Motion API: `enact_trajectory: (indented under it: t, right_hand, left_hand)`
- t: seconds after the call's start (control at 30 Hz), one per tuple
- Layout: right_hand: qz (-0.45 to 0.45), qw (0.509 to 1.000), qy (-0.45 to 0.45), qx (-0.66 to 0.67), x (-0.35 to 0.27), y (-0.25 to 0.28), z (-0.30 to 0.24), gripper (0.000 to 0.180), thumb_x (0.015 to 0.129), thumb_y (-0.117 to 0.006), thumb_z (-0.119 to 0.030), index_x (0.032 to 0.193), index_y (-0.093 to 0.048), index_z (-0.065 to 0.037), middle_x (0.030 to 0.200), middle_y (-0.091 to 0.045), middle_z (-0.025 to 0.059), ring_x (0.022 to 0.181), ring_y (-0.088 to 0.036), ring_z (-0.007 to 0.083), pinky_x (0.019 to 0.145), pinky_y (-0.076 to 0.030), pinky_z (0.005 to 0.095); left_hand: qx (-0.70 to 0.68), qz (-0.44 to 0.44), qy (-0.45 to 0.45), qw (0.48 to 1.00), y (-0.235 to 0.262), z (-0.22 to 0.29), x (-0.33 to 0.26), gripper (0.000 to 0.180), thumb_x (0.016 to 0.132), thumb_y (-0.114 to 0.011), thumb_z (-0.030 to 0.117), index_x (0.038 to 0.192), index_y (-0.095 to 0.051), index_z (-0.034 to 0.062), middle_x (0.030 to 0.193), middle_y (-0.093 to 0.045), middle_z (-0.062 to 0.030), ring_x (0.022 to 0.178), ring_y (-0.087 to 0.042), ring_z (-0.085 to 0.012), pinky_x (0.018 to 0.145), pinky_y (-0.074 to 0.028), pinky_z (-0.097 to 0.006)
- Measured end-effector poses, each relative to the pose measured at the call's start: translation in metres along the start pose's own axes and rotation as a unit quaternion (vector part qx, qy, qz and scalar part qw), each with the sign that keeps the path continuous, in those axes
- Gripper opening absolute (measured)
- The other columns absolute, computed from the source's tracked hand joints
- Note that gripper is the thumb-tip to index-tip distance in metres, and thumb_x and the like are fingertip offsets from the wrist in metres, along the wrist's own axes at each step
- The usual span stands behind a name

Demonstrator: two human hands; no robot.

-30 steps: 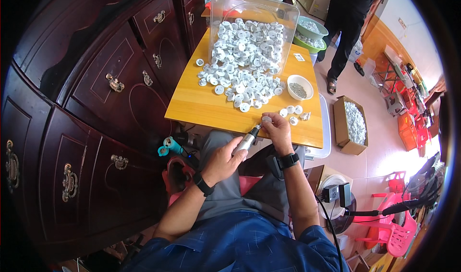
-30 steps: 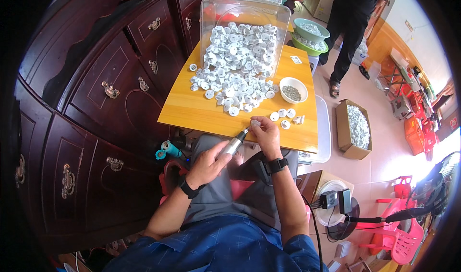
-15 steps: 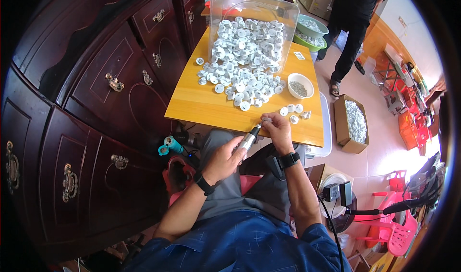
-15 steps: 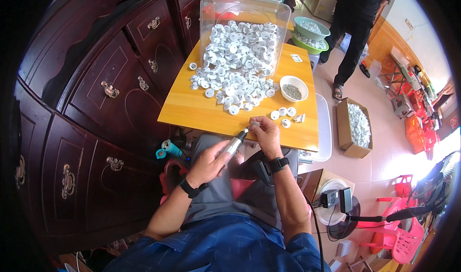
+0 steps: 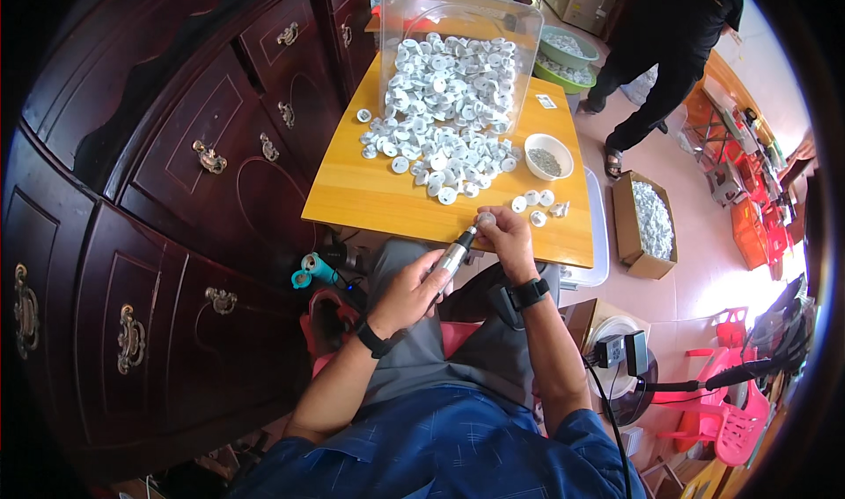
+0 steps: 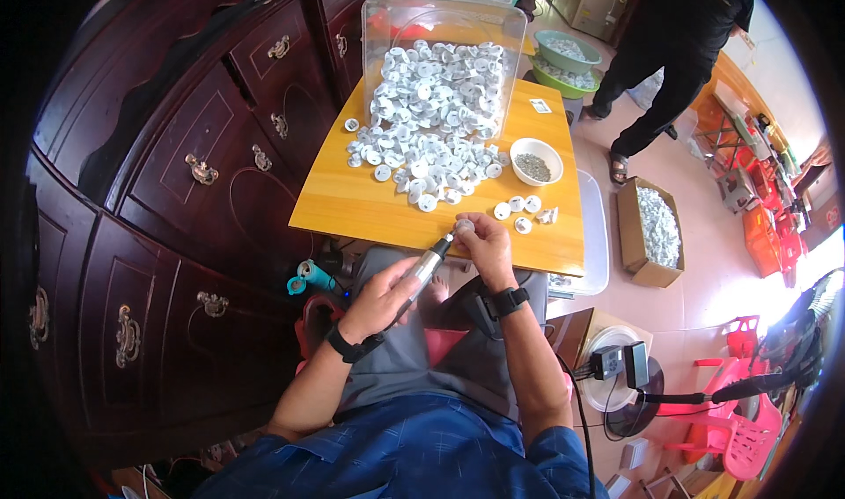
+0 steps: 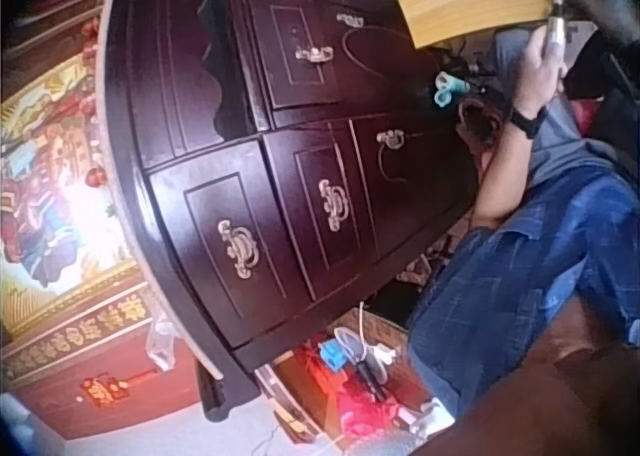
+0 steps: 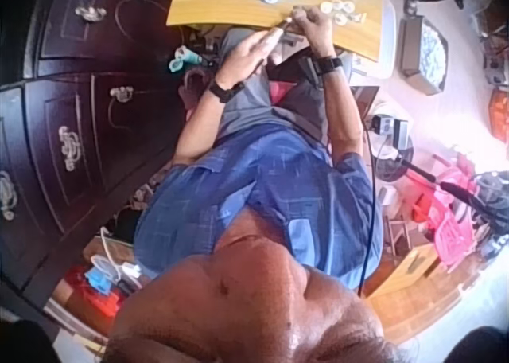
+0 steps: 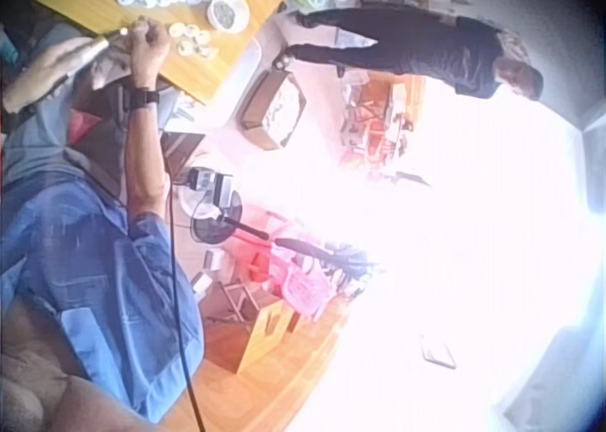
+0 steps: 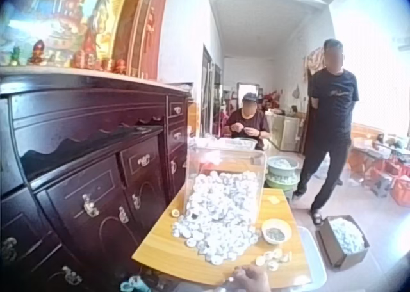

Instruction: Using an electric screwdriver to assemble small metal components onto white plastic parts.

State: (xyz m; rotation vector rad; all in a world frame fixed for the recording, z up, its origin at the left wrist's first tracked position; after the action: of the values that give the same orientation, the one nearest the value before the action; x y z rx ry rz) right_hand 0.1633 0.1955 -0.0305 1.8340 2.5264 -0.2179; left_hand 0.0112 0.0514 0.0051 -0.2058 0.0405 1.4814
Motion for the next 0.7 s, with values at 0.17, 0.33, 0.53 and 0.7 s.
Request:
enact_trajectory:
  t: [0.17,0.33,0.53,0.7]
  right_hand:
    - [0.124,0.865,0.264,-0.409,-0.003,0.016,-0.019,0.015,0.086,-0.067,-0.01,0.1,-0.071,-0.011,0.1,-0.064,0.0085,0.081,-0.067,0.0251,0.073,-0.054,0.0362]
    - [0.17,0.81,0.235,-0.51,-0.001,0.032,-0.026,0.015,0.085,-0.065,-0.011,0.098,-0.071,-0.014,0.111,-0.057,0.0095,0.091,-0.064,0.0325,0.075,-0.053,0.0438]
    - [0.209,0.784,0.239,-0.534,0.011,0.062,-0.043,0.016,0.084,-0.064,-0.009,0.097,-0.07,-0.015,0.115,-0.056,0.0078,0.093,-0.063,0.0318,0.076,-0.053,0.0442]
    - [0.237,0.787,0.27,-0.502,0.029,0.077,-0.079,0.017,0.082,-0.064,-0.008,0.097,-0.07,-0.013,0.107,-0.062,0.0118,0.092,-0.064,0.0343,0.077,-0.052,0.0458]
  left_hand:
    - [0.014,0.014,-0.008,1.0,0.002,0.011,-0.002,0.04,0.103,-0.049,0.026,0.135,-0.049,0.0024,0.081,-0.06,-0.0002,0.061,-0.05,-0.0036,0.05,-0.044,-0.019]
    - [0.028,0.029,-0.014,0.999,0.006,0.008,-0.003,0.038,0.102,-0.048,0.025,0.133,-0.05,0.0023,0.08,-0.062,0.0,0.06,-0.049,-0.0032,0.049,-0.043,-0.019]
    - [0.038,0.024,-0.027,0.999,0.006,0.007,0.0,0.045,0.101,-0.052,0.029,0.137,-0.048,0.0027,0.076,-0.054,-0.0003,0.054,-0.05,-0.0047,0.049,-0.042,-0.02]
    - [0.055,0.04,-0.015,0.998,0.005,0.013,-0.002,0.038,0.1,-0.05,0.023,0.133,-0.051,0.0014,0.081,-0.063,-0.0004,0.063,-0.052,-0.0041,0.051,-0.045,-0.02]
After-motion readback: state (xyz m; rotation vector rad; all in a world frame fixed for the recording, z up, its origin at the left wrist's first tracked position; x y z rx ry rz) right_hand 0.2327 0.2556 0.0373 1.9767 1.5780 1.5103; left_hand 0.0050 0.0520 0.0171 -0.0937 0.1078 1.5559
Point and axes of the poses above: each hand's wrist, its own x-axis towards the middle knuckle, its own y-axis out of the back of the hand, z = x × y, the point moved 5 cm from there along x, towards the middle knuckle
